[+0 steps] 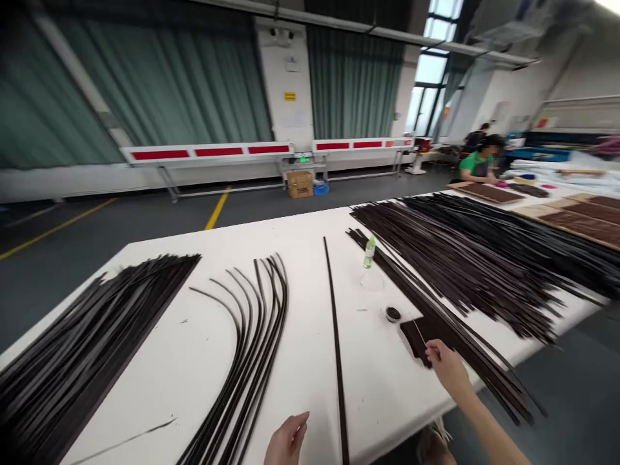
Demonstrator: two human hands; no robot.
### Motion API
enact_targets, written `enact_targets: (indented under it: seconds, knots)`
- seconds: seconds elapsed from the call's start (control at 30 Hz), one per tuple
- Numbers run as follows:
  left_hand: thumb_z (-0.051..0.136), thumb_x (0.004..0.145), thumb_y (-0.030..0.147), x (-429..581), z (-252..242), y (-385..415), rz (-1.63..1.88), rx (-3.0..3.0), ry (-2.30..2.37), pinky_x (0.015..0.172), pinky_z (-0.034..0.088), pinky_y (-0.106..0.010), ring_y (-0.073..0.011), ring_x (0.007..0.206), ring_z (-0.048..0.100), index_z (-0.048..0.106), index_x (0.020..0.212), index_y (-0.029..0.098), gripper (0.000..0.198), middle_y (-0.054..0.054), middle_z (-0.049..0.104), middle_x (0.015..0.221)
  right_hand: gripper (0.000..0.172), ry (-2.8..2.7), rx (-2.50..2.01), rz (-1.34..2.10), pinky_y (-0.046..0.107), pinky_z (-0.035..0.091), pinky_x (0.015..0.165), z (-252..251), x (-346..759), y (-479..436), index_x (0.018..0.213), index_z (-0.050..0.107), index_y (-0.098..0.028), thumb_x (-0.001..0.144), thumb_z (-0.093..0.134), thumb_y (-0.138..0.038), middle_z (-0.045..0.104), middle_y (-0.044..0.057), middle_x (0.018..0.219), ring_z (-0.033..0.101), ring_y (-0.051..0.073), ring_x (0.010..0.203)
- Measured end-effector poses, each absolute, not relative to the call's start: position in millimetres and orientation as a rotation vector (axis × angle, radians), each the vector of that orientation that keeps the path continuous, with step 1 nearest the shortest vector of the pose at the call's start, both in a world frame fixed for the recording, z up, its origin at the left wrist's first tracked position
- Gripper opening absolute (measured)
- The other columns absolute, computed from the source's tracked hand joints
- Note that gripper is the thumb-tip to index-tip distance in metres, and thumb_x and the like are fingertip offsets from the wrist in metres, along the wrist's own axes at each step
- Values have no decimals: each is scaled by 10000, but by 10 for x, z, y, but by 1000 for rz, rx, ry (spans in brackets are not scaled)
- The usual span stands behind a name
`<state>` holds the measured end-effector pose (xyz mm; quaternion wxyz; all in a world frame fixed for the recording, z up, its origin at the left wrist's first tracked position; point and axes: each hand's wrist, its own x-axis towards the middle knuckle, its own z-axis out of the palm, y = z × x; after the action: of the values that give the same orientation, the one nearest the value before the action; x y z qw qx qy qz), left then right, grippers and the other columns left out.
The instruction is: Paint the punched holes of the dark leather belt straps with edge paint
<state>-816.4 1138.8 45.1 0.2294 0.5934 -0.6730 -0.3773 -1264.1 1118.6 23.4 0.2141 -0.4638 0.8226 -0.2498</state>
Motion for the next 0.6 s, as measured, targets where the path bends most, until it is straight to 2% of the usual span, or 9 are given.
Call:
enact_targets:
  seconds: [0.13, 0.27, 0.37, 0.47, 0.6]
  knots:
    - [438, 870, 394, -9079, 217, 11048, -908, 1873, -1644, 806, 545, -370, -243, 867, 682, 684, 1086, 215, 374, -94, 716, 942, 232, 2261, -1499, -625, 282, 475, 595, -176, -13251, 10548, 935, 555, -155, 887, 560, -381, 611, 33, 824, 603, 153, 700]
    - [439, 866, 336, -9796, 111, 10891, -809, 2110, -1456, 816, 518, -401, -263, 953, 653, 612, 1178, 200, 382, -101, 681, 993, 323, 2059, -1698, -597, 275, 353, 422, -506, -13640, 10319, 876, 485, -216, 782, 524, -523, 575, 40, 690, 594, 218, 557]
    - [482, 856, 308, -10042, 95, 10860, -784, 2207, -1403, 816, 499, -401, -272, 996, 630, 581, 1189, 214, 361, -85, 659, 974, 336, 1927, -1748, -611, 262, 340, 410, -586, -13726, 10300, 925, 500, -226, 770, 499, -524, 603, 47, 717, 600, 213, 535]
    - [515, 867, 264, -10061, 27, 10840, -805, 2230, -1427, 842, 483, -398, -251, 975, 622, 586, 1143, 203, 291, -65, 646, 918, 265, 1867, -1722, -667, 254, 340, 433, -600, -13750, 10258, 947, 548, -231, 772, 508, -426, 645, 58, 783, 604, 197, 549]
    - [571, 902, 334, -9925, -168, 10777, -911, 2210, -1483, 812, 521, -397, -187, 892, 628, 601, 1079, 156, 253, -47, 649, 989, 190, 1811, -1598, -830, 265, 365, 448, -613, -13860, 10216, 850, 610, -228, 710, 571, -350, 622, 20, 654, 547, 167, 479]
